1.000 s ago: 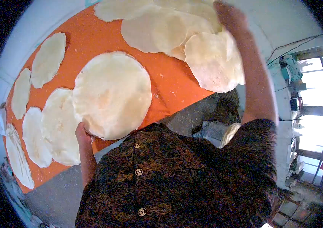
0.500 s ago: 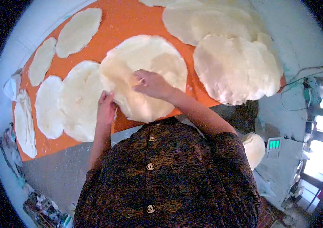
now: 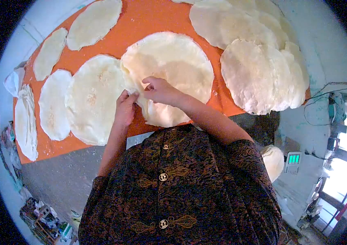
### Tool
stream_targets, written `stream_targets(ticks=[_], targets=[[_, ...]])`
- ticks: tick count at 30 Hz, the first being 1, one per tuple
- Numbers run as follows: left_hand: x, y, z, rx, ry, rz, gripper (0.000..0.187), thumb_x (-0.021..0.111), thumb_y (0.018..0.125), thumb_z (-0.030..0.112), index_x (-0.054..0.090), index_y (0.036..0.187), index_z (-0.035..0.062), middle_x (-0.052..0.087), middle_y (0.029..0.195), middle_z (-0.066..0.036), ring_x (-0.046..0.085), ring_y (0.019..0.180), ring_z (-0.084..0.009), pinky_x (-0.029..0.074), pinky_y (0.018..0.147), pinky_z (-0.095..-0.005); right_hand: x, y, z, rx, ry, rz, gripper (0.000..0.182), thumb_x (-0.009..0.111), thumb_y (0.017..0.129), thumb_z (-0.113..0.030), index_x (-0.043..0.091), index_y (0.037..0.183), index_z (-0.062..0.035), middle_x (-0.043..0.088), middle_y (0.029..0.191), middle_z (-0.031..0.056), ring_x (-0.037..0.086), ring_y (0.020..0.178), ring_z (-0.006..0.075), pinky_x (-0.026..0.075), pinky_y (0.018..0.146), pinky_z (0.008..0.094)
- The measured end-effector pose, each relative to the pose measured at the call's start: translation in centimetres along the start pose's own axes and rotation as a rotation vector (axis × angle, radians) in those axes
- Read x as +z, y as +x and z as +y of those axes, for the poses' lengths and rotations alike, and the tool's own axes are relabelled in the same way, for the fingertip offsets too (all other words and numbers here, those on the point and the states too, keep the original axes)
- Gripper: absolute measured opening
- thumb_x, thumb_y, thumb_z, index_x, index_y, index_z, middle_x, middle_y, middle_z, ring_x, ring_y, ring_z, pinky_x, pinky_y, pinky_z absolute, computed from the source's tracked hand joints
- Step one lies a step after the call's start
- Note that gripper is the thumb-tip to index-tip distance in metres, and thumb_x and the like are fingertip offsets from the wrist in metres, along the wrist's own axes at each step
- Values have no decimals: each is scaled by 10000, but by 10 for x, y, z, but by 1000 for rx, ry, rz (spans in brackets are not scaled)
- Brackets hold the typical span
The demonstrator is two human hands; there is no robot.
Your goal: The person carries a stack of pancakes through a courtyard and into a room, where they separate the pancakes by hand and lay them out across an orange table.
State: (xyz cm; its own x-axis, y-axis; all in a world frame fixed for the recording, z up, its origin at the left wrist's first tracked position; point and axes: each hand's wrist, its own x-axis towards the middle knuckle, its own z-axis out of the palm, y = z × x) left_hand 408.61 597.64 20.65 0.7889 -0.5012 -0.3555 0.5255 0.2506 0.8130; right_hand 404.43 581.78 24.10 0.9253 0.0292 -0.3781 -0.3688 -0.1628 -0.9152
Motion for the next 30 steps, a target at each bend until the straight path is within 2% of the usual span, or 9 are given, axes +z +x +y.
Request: stream_targets(ticks=[4, 7, 10, 13, 16, 23, 26, 28, 30], targets=[[14, 0, 5, 51, 272, -40, 92, 514, 797, 51, 548, 881, 33, 571, 824, -8, 504, 733, -65, 415, 675, -218, 9, 6, 10, -110, -188, 166, 399, 548, 757, -184, 458, 1087, 19, 563, 833, 82, 538, 710, 122, 447, 532, 242], [27, -1, 13, 103, 263, 4, 104, 530, 784, 52, 560, 878, 19, 575, 811, -21, 512, 732, -64, 417, 651, -211, -3, 8, 13, -27, 118, 199, 352, 574, 723, -238, 541, 957, 24, 587, 765, 104, 563, 696, 173, 461, 602, 289], [7, 2, 23, 19, 48, 187, 133, 555, 762, 49, 555, 882, -7, 581, 799, -39, 535, 740, -97, 424, 641, -222, -40, 13, 19, 139, 449, 254, 238, 564, 741, -173, 561, 932, -31, 581, 788, 78, 559, 673, 149, 464, 563, 299], [-35, 15, 20, 5, -107, 346, 166, 559, 748, 42, 540, 891, -38, 574, 868, -90, 553, 775, -162, 449, 682, -267, -127, 16, 50, -17, 629, 327, 241, 560, 720, -176, 573, 923, -47, 592, 784, 65, 563, 687, 159, 467, 629, 312], [-86, 28, -3, -11, -77, 479, 197, 547, 747, 38, 528, 923, -49, 563, 905, -115, 556, 802, -192, 457, 713, -295, -172, -35, -15, 108, 896, 557, 261, 572, 730, -220, 577, 922, -43, 603, 831, 61, 567, 740, 173, 459, 711, 314], [-84, 26, -4, -38, -64, 494, 201, 514, 737, 43, 531, 917, -44, 564, 907, -125, 562, 811, -221, 473, 712, -324, -335, -112, -56, -42, 580, 647, 312, 535, 788, -275, 561, 996, -44, 605, 902, 74, 579, 777, 182, 469, 720, 315], [-89, 28, -5, -26, -46, 457, 194, 503, 748, 45, 524, 922, -39, 566, 908, -119, 567, 814, -213, 475, 717, -318, -317, -121, -128, -103, 548, 643, 304, 552, 776, -269, 555, 978, -42, 604, 876, 76, 591, 754, 178, 485, 677, 326], [-88, 22, 0, -26, -93, 373, 207, 495, 760, 50, 512, 948, -36, 567, 915, -116, 568, 825, -207, 474, 729, -314, -318, -103, -145, -216, 325, 522, 290, 570, 760, -267, 558, 940, -41, 601, 846, 58, 584, 720, 152, 482, 648, 306], [-73, 16, 14, -12, -186, 249, 232, 488, 774, 56, 495, 988, -34, 568, 928, -115, 568, 845, -203, 471, 746, -313, -294, -72, -151, -289, 70, 587, 264, 582, 748, -257, 565, 916, -54, 591, 795, 39, 555, 666, 125, 465, 612, 272]])
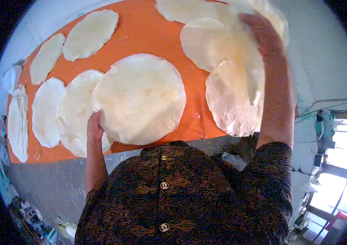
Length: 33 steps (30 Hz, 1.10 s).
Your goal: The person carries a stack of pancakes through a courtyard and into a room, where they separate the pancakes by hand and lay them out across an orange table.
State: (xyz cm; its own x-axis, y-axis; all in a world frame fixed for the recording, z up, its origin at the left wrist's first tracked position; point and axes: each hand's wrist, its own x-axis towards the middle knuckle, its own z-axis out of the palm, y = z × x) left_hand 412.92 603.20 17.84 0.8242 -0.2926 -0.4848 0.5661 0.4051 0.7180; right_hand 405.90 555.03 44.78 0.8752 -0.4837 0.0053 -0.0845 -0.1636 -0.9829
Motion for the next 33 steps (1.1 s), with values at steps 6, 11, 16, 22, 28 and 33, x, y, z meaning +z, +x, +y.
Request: stream_targets(ticks=[6, 11, 16, 22, 28, 33], targets=[[53, -22, 21, -30, -57, -112, 266, 458, 810, 77, 466, 1059, -18, 562, 989, -112, 559, 896, -196, 453, 798, -313, 179, -61, 70, -180, -563, -358, 376, 560, 797, -196, 489, 1133, -43, 599, 813, 32, 541, 716, 90, 459, 664, 253], [47, -25, 12, -75, -222, -95, 264, 434, 830, 115, 467, 1064, -4, 563, 986, -102, 560, 878, -196, 450, 794, -319, 294, -159, 154, -414, -534, -691, 501, 522, 747, -207, 405, 1223, -102, 563, 909, 146, 579, 711, 253, 467, 651, 323], [55, -54, 17, -44, -185, -105, 264, 456, 864, 229, 503, 1008, 13, 570, 933, -77, 544, 856, -169, 440, 775, -312, 286, -169, 135, -257, -529, -807, 481, 572, 748, -310, 455, 1145, -66, 551, 906, 135, 579, 691, 198, 463, 645, 295], [43, -43, 4, 39, -118, -106, 212, 521, 842, 231, 533, 911, 31, 566, 855, -42, 529, 792, -124, 431, 728, -273, 295, -154, 126, -34, -404, -577, 437, 646, 705, -327, 502, 996, -35, 545, 880, 98, 560, 714, 172, 462, 661, 273], [56, -46, 12, -34, -210, -148, 160, 559, 817, 181, 537, 874, 33, 568, 842, -44, 530, 793, -120, 428, 728, -274, 298, -151, 133, -19, -362, -552, 426, 668, 665, -263, 474, 965, -30, 522, 900, 91, 549, 727, 162, 464, 669, 280], [46, -42, 7, -4, -95, -175, 146, 544, 823, 172, 531, 876, 37, 570, 829, -42, 543, 761, -128, 446, 695, -278, 301, -160, 133, 5, -307, -470, 383, 650, 667, -213, 477, 945, -14, 539, 886, 96, 561, 731, 175, 469, 668, 296]])
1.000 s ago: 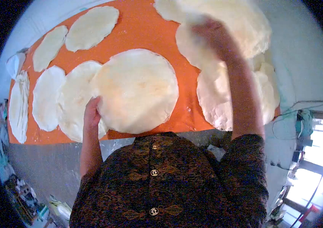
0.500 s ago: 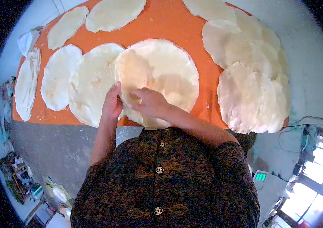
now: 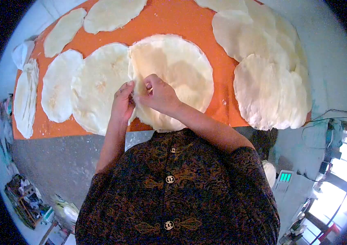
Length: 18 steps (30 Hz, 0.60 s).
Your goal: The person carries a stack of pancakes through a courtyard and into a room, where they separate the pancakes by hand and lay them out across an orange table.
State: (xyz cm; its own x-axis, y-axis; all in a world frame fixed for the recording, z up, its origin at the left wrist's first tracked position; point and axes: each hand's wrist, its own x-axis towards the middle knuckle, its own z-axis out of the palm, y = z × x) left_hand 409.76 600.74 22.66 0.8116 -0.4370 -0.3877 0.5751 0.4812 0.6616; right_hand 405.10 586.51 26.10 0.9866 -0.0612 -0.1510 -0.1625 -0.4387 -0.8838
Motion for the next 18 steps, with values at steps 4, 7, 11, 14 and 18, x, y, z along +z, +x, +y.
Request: stream_targets(ticks=[4, 7, 11, 14, 18], targets=[[3, -3, 4, -11, 35, 2, 108, 580, 797, 134, 520, 810, 44, 565, 800, -37, 535, 701, -110, 459, 645, -261, 5, 1, 9, -32, -46, 45, 307, 624, 683, -179, 496, 902, -6, 567, 807, 95, 573, 705, 179, 472, 652, 306], [10, -8, 4, -6, 99, 37, 128, 603, 776, 114, 515, 832, 41, 561, 790, -27, 532, 711, -100, 458, 649, -257, 11, -1, 8, -46, -164, 94, 246, 595, 679, -184, 523, 832, -5, 576, 766, 139, 580, 691, 227, 466, 631, 320], [15, -15, 1, 73, 303, 19, 167, 612, 758, 80, 515, 884, 29, 561, 796, -24, 519, 711, -82, 445, 644, -237, 6, 7, 19, 77, 24, -17, 139, 580, 712, -120, 532, 786, -13, 558, 693, 60, 546, 646, 118, 468, 549, 260], [16, -20, 0, 142, 497, 17, 169, 592, 756, 54, 518, 904, 17, 564, 800, -25, 510, 694, -72, 433, 631, -216, 4, 6, 21, 264, 380, -87, 102, 563, 731, -117, 544, 773, -26, 549, 704, 25, 528, 631, 106, 469, 526, 247], [5, -21, -5, 156, 540, 85, 142, 505, 758, 15, 524, 898, 5, 566, 791, -26, 516, 686, -76, 426, 616, -206, 10, 6, 28, 285, 510, -53, 93, 553, 734, -114, 547, 766, -27, 545, 710, 22, 538, 620, 132, 478, 532, 262]])
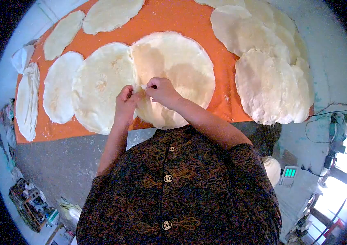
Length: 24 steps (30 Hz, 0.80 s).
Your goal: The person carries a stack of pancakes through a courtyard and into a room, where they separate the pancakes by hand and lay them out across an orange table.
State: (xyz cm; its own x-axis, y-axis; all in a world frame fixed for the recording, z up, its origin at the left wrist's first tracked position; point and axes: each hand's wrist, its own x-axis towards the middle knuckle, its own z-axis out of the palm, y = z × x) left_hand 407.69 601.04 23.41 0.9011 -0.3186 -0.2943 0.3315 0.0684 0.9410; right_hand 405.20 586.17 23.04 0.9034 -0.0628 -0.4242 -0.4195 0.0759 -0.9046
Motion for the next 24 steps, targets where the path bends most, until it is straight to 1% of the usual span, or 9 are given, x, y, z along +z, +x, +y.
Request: stream_targets(ticks=[4, 6, 10, 13, 14, 16, 20, 23, 24], targets=[[-31, 12, -12, -188, -183, 137, 165, 447, 740, 14, 530, 882, 6, 564, 773, -33, 521, 659, -85, 424, 579, -215, -21, 16, 13, 199, 267, 88, 124, 532, 728, -97, 545, 818, -13, 552, 712, 53, 557, 628, 164, 480, 523, 289], [-32, 10, -11, -208, -167, 157, 139, 483, 735, 33, 533, 863, 12, 563, 761, -36, 522, 634, -93, 421, 553, -221, -35, 20, 17, 341, 272, 102, 185, 519, 728, -96, 530, 897, -22, 562, 735, 55, 565, 635, 166, 484, 561, 302], [-21, 15, -5, -88, -138, 166, 103, 536, 741, 73, 537, 827, 17, 563, 719, -35, 517, 586, -103, 411, 511, -238, -18, 8, 5, 239, 57, 67, 262, 528, 722, -124, 524, 960, -16, 568, 765, 64, 565, 643, 160, 486, 544, 301], [-20, 34, -9, -106, -17, 204, 121, 573, 756, 124, 543, 793, 13, 563, 694, -21, 495, 570, -89, 403, 517, -244, -6, 16, 0, 202, -42, -20, 307, 542, 714, -136, 505, 994, -16, 557, 806, 73, 561, 673, 159, 485, 536, 297], [-21, 39, -15, -71, 82, 205, 132, 575, 763, 140, 548, 790, 13, 555, 677, -12, 477, 558, -80, 396, 512, -238, -1, 17, -2, 215, -38, 19, 357, 568, 698, -151, 485, 1020, -21, 543, 848, 81, 556, 705, 166, 477, 534, 303], [-14, 46, -18, -1, 279, 198, 160, 580, 777, 171, 558, 785, 13, 540, 645, 5, 442, 533, -62, 380, 500, -228, 5, 23, -9, 197, -13, 93, 360, 585, 703, -157, 482, 1016, -13, 532, 876, 75, 544, 738, 166, 475, 579, 325], [-2, 31, 10, 94, 215, 3, 181, 573, 796, 202, 578, 808, 22, 516, 614, 28, 419, 523, -44, 357, 486, -201, 3, 35, -21, 192, 224, 311, 433, 648, 691, -209, 481, 1027, 6, 547, 868, 83, 556, 717, 202, 458, 575, 326], [-12, 33, 21, 19, 73, 6, 183, 568, 801, 202, 586, 837, 23, 515, 623, 34, 426, 532, -39, 350, 486, -192, -20, 52, -18, 256, 313, 120, 414, 648, 720, -208, 493, 1034, 11, 562, 865, 88, 560, 727, 213, 473, 630, 343], [-22, 38, 16, -19, 57, 27, 180, 568, 801, 200, 587, 839, 25, 518, 632, 36, 428, 535, -37, 350, 489, -189, -22, 49, -20, 231, 478, 63, 348, 610, 756, -167, 502, 1041, 1, 578, 915, 111, 575, 790, 233, 483, 714, 379]])
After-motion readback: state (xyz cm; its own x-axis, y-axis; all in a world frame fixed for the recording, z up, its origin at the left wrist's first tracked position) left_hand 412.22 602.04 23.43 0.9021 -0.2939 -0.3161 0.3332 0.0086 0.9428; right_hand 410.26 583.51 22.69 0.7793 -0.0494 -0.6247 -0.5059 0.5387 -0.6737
